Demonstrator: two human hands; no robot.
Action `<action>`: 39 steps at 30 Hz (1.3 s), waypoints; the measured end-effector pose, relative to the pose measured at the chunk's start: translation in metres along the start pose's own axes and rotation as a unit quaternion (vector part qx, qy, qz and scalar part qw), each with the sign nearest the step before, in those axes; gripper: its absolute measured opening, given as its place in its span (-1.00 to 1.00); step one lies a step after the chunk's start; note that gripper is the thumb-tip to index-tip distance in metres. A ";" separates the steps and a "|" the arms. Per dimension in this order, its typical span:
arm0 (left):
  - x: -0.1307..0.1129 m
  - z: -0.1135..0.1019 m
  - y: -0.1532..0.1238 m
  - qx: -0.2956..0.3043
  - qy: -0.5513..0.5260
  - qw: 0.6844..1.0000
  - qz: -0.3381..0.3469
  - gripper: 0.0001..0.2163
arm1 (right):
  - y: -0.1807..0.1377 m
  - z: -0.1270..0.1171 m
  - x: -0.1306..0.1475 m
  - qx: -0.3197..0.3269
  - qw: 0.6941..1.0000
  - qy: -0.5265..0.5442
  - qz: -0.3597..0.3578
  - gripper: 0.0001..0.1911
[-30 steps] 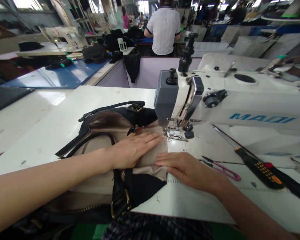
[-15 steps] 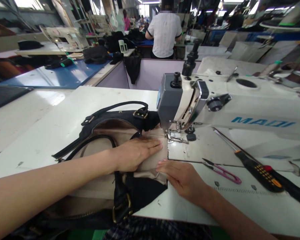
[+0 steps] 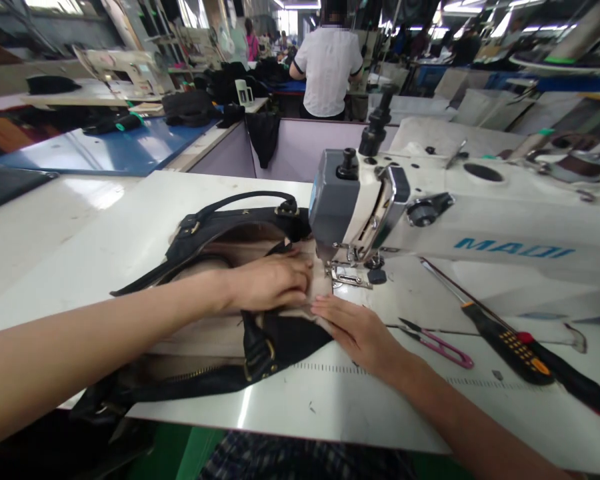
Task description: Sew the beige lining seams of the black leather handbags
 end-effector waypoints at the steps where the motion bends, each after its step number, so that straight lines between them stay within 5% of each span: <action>1: -0.020 0.002 -0.006 -0.002 0.003 1.000 -0.008 -0.65 | -0.003 0.000 0.004 -0.004 1.000 -0.001 0.000 -0.66; 5: -0.106 0.029 -0.035 -0.063 0.077 0.995 -0.017 -0.67 | -0.021 0.010 0.035 0.017 1.000 -0.006 -0.007 -0.54; 8: -0.128 0.049 -0.055 -0.113 0.123 0.986 -0.018 -0.61 | -0.034 0.022 0.055 0.053 0.998 -0.004 0.025 -0.66; 12: -0.107 0.049 -0.069 -0.116 0.107 0.986 -0.048 -0.17 | -0.046 0.031 0.068 0.080 0.996 -0.010 0.049 -0.79; 18: -0.086 0.032 -0.040 -0.096 0.062 0.993 0.002 -0.50 | -0.051 0.026 0.073 0.008 1.000 -0.020 0.013 -0.70; 21: -0.067 0.036 -0.034 -0.062 0.044 0.996 -0.044 -0.40 | -0.056 0.023 0.071 -0.031 0.997 -0.060 0.022 -0.71; 28: -0.078 0.047 -0.053 -0.020 0.001 0.999 0.038 -0.14 | -0.059 0.024 0.075 -0.034 0.997 -0.066 0.006 -0.70; 39: -0.051 0.031 -0.050 -0.037 -0.012 0.998 0.043 -0.26 | -0.030 0.018 0.054 -0.057 0.994 -0.088 0.001 -0.71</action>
Point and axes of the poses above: each hand's wrist, its own y-axis towards the middle knuckle, its own z-axis out of the palm, x = y × z, the point moved 9 cm from there along y, towards the middle knuckle, and after that the axes turned 9 degrees about z, right-handed, at the moved point
